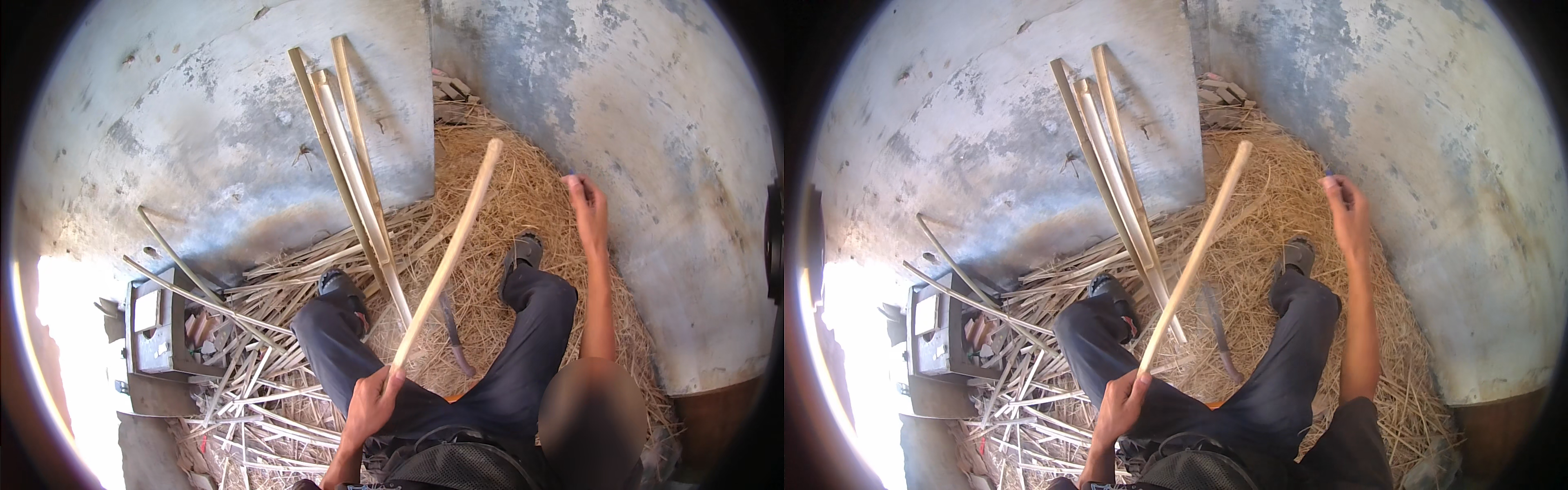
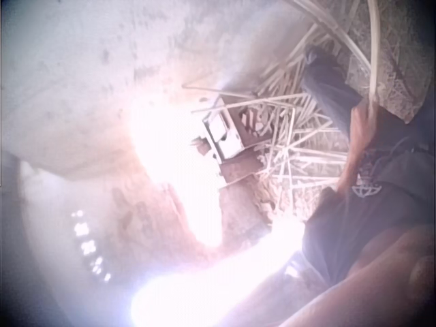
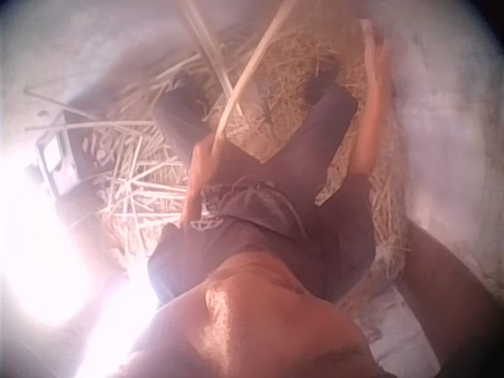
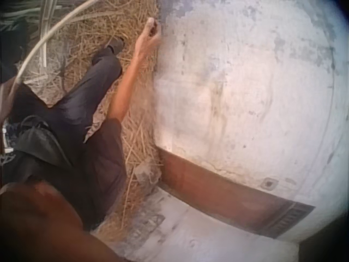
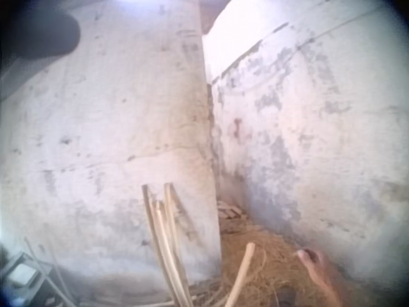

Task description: The person sits on a hay-covered floor and uses a blue utility knife to shave the surface of a long bamboo strip. They hold the strip with their left hand and repeatedly scrape the knife along its length to remove the outer layer, creating thin shavings that fall to the ground.

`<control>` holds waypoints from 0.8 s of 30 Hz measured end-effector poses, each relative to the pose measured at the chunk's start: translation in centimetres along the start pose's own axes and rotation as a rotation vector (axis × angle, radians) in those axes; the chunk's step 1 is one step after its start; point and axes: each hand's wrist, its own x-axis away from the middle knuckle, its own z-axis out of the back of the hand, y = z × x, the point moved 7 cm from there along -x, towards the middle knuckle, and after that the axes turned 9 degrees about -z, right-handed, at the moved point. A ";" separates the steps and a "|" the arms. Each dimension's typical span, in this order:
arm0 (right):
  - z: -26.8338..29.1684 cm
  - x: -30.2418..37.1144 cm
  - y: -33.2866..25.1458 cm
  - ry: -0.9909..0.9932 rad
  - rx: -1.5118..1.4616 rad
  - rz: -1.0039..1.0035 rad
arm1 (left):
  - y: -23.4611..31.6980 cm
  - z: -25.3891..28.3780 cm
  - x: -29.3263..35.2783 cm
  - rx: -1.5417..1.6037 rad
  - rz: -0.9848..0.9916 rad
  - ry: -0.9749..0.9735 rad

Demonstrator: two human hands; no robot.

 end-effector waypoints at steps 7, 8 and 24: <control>-3.9 5.6 -6.1 -0.137 -0.237 0.115 | -0.2 -0.8 -2.1 0.105 -0.055 -0.004; -4.0 5.6 -6.5 -0.148 -0.268 0.112 | -0.1 -0.8 -2.2 0.091 -0.056 0.003; -4.4 2.4 -7.0 -0.173 -0.681 -0.123 | 2.2 -0.3 -2.3 -0.051 -0.157 0.073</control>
